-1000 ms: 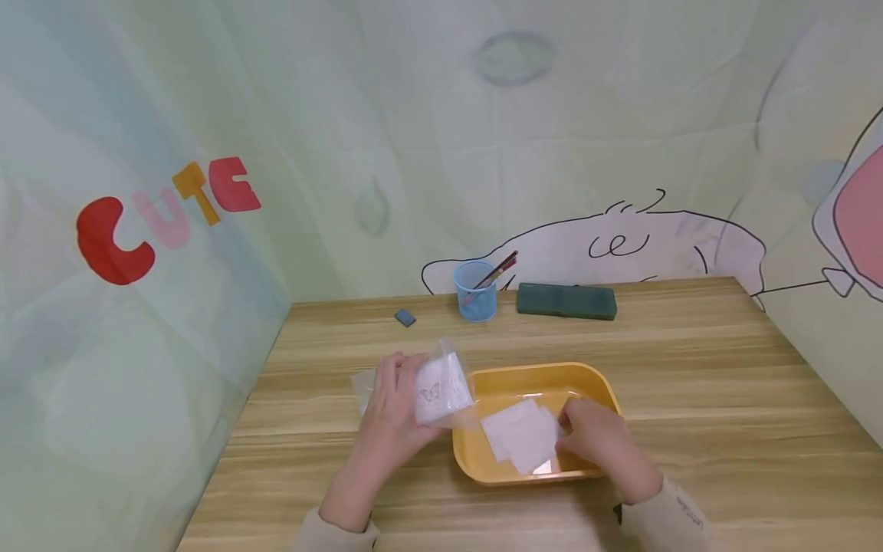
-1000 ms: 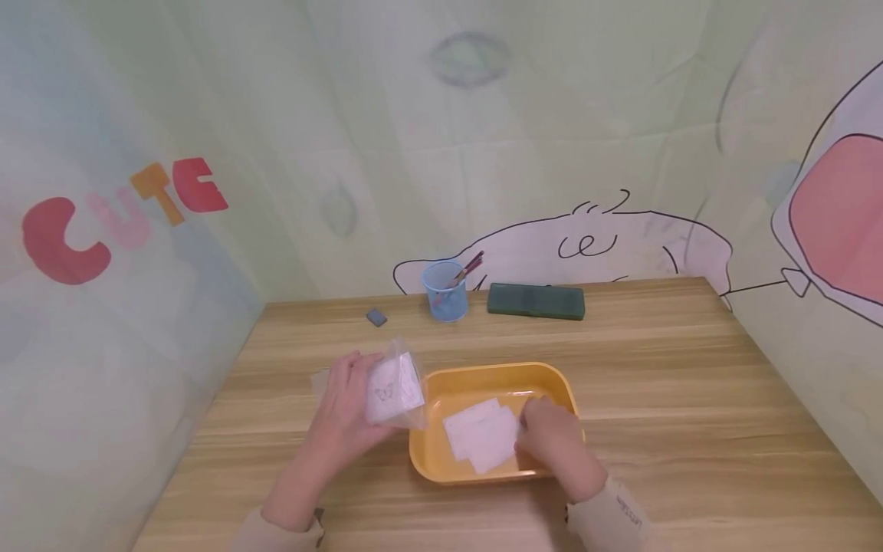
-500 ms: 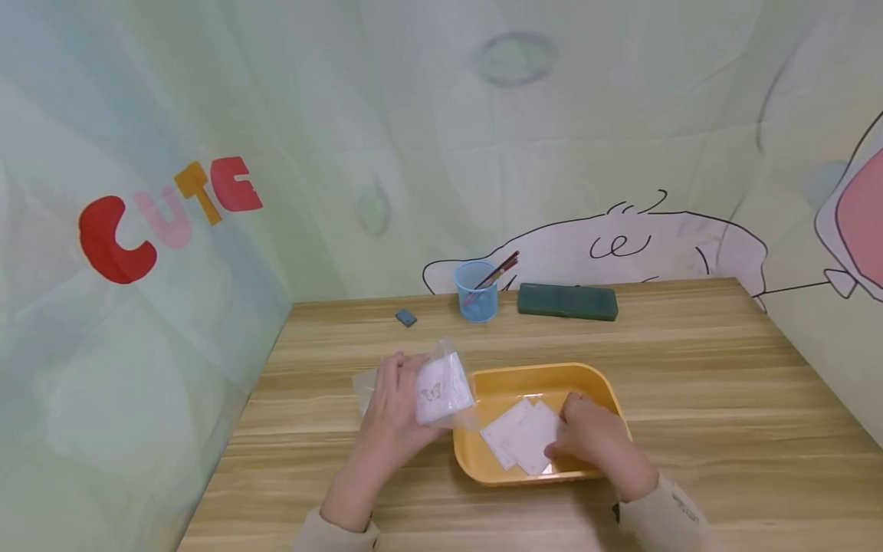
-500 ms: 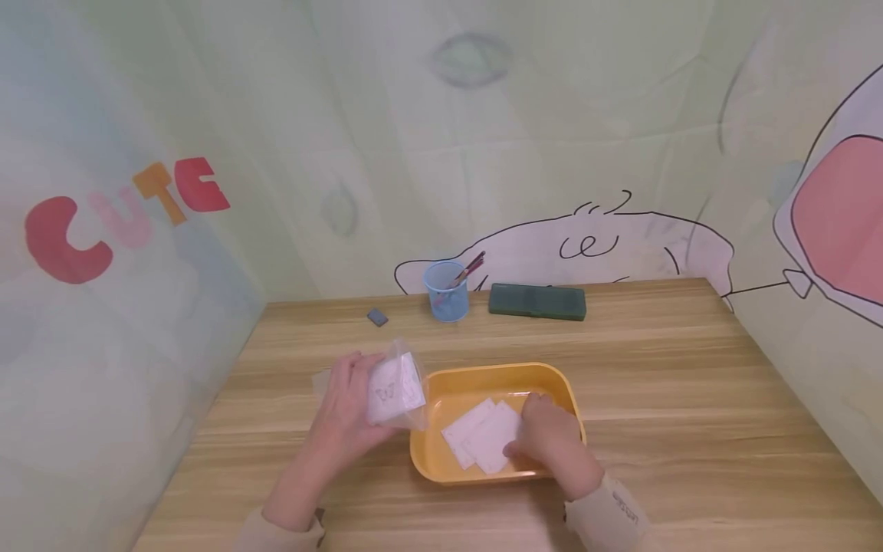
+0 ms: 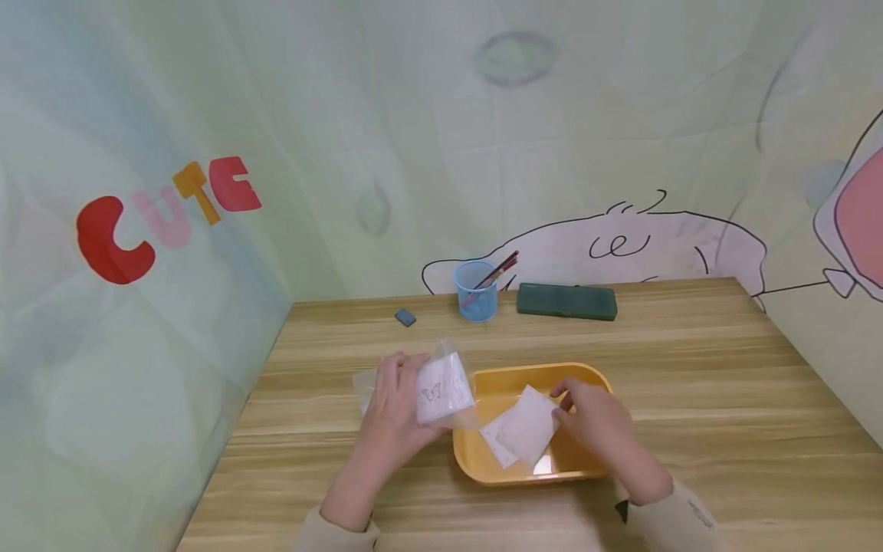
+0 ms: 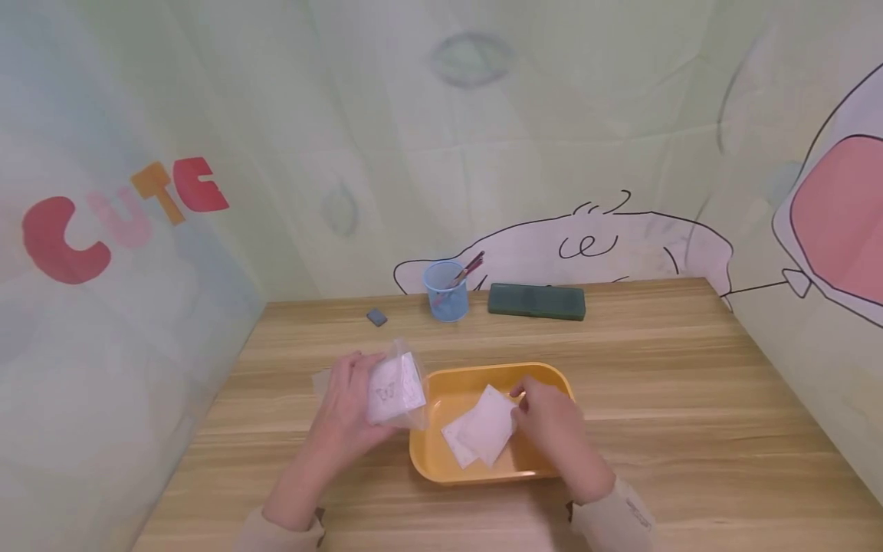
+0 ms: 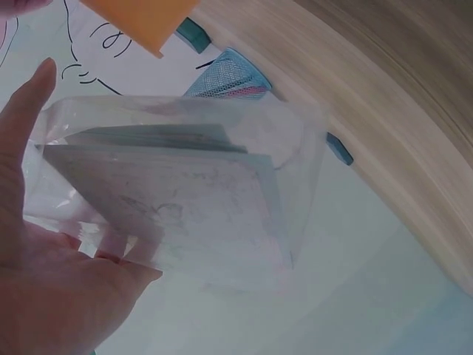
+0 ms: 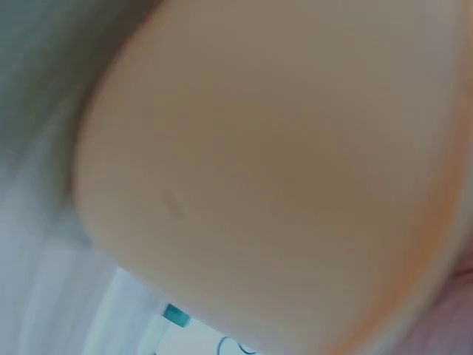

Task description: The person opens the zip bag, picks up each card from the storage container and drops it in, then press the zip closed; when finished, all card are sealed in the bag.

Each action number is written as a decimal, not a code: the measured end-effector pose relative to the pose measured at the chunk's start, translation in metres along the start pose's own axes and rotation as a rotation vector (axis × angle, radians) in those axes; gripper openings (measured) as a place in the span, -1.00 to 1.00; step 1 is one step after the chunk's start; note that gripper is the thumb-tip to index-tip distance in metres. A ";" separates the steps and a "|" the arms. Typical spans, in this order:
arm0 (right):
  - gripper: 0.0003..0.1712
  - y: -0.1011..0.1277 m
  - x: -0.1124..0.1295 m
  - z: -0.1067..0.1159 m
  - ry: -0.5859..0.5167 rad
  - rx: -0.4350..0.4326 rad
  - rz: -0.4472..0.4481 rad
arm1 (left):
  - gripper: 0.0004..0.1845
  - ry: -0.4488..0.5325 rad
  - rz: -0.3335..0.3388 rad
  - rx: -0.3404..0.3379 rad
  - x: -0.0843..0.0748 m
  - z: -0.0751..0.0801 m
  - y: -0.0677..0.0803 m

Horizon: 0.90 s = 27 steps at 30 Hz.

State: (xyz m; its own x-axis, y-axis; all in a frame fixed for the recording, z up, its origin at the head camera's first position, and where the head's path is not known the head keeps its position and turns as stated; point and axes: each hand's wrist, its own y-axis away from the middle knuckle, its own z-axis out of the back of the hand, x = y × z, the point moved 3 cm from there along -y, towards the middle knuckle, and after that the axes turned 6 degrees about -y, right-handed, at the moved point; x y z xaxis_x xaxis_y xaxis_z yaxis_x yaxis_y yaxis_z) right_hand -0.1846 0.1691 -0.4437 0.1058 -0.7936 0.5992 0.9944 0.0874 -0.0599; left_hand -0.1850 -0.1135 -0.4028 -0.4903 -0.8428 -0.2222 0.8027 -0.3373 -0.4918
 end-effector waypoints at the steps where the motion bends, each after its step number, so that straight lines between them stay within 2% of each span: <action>1: -0.83 0.000 0.002 0.003 -0.008 -0.009 0.012 | 0.08 0.000 0.000 0.000 0.000 0.000 0.000; 7: -0.88 0.002 0.016 0.022 -0.064 -0.062 0.057 | 0.08 0.003 0.004 -0.004 0.000 0.000 0.000; 14: -0.87 0.006 0.028 0.039 -0.152 -0.216 0.110 | 0.07 0.002 -0.002 -0.014 0.001 0.000 0.001; 17: -0.85 0.009 0.032 0.046 -0.233 -0.291 0.122 | 0.08 0.000 -0.007 -0.023 0.001 -0.001 0.001; 20: -0.84 0.012 0.036 0.053 -0.358 -0.346 0.122 | 0.09 -0.002 -0.013 -0.032 0.001 -0.001 0.001; 23: -0.83 0.014 0.039 0.057 -0.510 -0.363 0.112 | 0.09 -0.003 -0.015 -0.036 0.001 -0.002 0.000; 27: -0.79 0.017 0.043 0.057 -0.682 -0.341 0.071 | 0.10 -0.007 -0.010 -0.032 0.001 -0.002 0.000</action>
State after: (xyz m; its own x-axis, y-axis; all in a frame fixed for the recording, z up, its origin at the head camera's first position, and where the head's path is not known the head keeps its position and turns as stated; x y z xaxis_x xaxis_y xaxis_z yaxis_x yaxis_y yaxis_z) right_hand -0.1635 0.1706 -0.3732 0.2530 -0.2358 0.9383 0.9434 -0.1549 -0.2933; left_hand -0.1862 -0.1139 -0.4045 -0.4957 -0.8424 -0.2111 0.7864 -0.3323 -0.5207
